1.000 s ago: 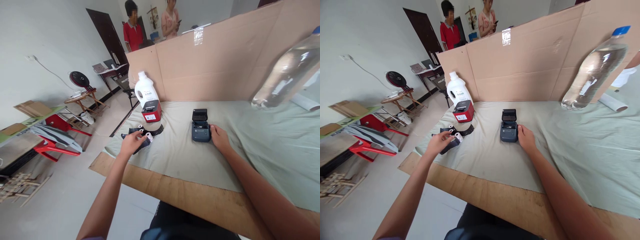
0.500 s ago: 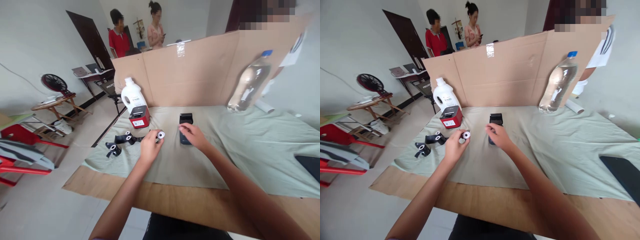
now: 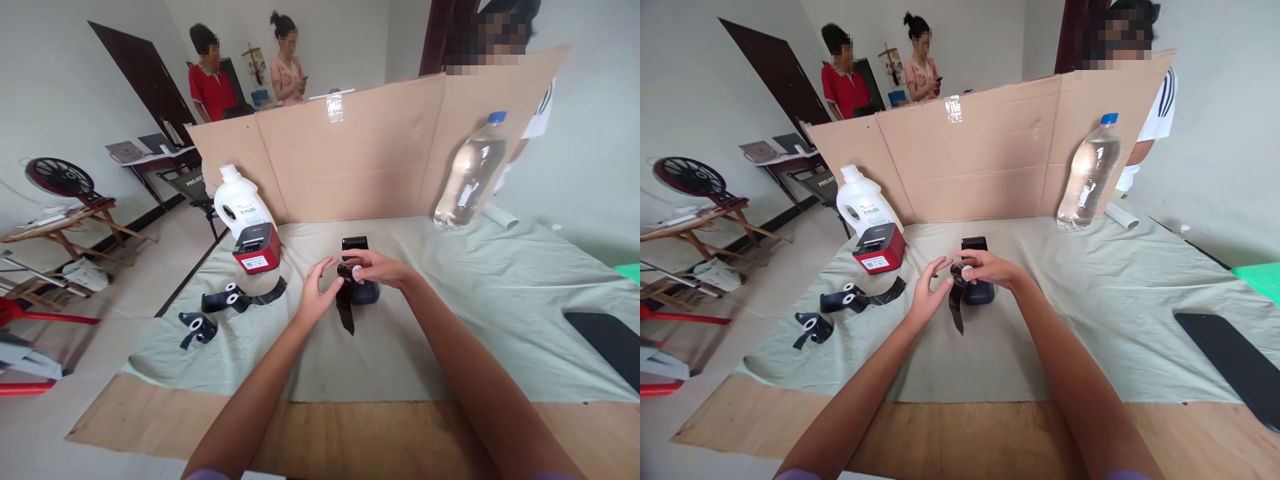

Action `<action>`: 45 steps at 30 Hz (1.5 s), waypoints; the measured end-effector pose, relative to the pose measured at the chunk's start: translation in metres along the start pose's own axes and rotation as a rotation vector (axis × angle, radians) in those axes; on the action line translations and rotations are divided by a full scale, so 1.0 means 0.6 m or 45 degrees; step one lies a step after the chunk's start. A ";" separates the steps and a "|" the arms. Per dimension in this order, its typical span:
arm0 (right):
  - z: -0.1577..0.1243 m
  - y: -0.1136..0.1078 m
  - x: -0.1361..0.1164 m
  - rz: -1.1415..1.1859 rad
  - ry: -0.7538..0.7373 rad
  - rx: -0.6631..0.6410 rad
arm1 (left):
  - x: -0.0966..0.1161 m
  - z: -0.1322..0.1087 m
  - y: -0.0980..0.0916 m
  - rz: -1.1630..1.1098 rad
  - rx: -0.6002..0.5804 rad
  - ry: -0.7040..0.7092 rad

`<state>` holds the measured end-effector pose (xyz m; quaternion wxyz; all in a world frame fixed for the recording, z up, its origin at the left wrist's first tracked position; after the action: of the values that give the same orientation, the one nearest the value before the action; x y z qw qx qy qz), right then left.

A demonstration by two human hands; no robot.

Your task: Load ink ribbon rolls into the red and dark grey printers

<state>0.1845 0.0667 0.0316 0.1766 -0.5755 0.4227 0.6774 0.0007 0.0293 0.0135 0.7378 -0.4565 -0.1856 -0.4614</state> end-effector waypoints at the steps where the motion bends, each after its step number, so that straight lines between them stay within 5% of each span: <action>1: 0.001 0.002 0.004 0.008 0.024 -0.015 | -0.007 -0.003 0.004 -0.039 -0.014 0.002; 6: 0.004 0.011 -0.001 -0.024 0.056 -0.028 | -0.035 -0.002 0.022 -0.133 0.060 -0.023; 13: -0.002 0.015 -0.045 -0.855 -0.215 0.167 | -0.035 0.011 0.049 -0.066 0.143 -0.064; 19: 0.009 -0.029 -0.025 -1.156 -0.277 0.481 | -0.041 -0.010 0.068 0.011 0.024 -0.107; 27: 0.033 -0.054 0.006 -1.292 -0.453 0.517 | -0.012 -0.026 0.066 0.313 -0.056 0.260; 36: 0.043 -0.067 0.038 -1.628 -0.260 0.631 | 0.002 -0.035 0.071 0.483 -0.131 0.311; 42: 0.026 -0.080 0.026 -1.469 -0.433 1.009 | 0.010 -0.043 0.073 0.585 -0.176 0.440; 45: 0.022 -0.088 0.020 -1.179 -0.495 1.000 | 0.012 -0.047 0.072 0.621 -0.184 0.520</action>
<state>0.2111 0.1048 0.0008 0.7225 -0.4575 0.3073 0.4175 0.0370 0.0088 -0.0177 0.8143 -0.4366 0.1142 -0.3649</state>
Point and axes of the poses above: each hand's wrist, its own z-axis towards the middle knuckle, its own y-axis out of the palm, x = y × z, the point moved 4 cm from there along z, towards the middle knuckle, and after that the axes turned 13 degrees about z, right-handed, at the moved point
